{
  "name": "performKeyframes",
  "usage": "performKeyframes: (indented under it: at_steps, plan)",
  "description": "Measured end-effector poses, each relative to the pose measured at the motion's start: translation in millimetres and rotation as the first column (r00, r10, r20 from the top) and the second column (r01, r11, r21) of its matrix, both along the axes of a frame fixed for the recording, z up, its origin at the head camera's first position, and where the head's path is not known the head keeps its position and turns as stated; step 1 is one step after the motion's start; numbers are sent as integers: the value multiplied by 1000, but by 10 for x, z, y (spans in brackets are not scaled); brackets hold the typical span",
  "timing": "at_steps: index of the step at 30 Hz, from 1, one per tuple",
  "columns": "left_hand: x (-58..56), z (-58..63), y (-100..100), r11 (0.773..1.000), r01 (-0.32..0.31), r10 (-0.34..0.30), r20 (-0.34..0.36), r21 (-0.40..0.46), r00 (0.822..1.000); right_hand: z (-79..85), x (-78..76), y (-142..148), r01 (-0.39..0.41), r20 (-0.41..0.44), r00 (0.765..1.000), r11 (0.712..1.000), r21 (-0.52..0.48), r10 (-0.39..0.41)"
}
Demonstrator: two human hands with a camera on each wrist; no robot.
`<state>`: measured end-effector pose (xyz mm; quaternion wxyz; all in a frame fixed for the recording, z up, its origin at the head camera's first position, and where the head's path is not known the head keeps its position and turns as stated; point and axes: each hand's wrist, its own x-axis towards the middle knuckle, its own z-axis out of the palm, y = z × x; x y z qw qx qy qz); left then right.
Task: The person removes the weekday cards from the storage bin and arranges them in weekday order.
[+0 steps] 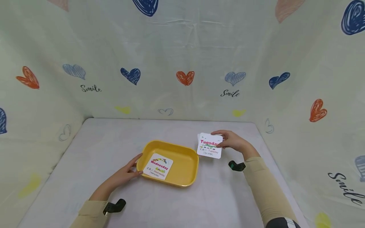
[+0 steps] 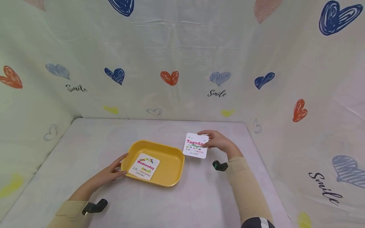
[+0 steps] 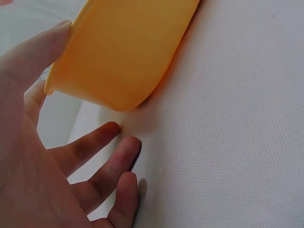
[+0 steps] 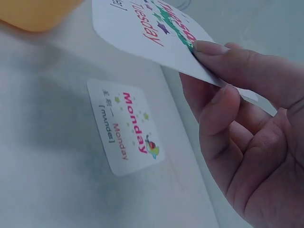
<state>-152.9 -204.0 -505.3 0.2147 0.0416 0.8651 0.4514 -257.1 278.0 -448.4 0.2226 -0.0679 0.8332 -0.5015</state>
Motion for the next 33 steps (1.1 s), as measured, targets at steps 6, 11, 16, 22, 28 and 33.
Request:
performKeyframes:
  at_steps: [6,11,16,22,28,33]
  plan:
    - [16,11,-11,1000,2,-2,-9,-1,1000,-67,-6,198,103,12,995,993,-65,-102]
    - [22,2,-22,1000,0,0,-9,-4,1000,-104,19,326,172,17,985,980,-100,-171]
    - [28,-10,-27,1000,-1,1,-9,8,1000,-153,52,402,249,7,968,962,-109,-250]
    - [22,-18,-16,1000,0,0,-18,2,1000,-273,57,499,340,-4,940,935,-102,-342]
    - [13,-16,-10,1000,3,-3,-16,-1,1000,-365,54,597,382,10,923,916,-124,-384]
    - [10,-21,-21,1000,8,-8,-17,3,1000,-429,55,658,408,0,911,903,-138,-411]
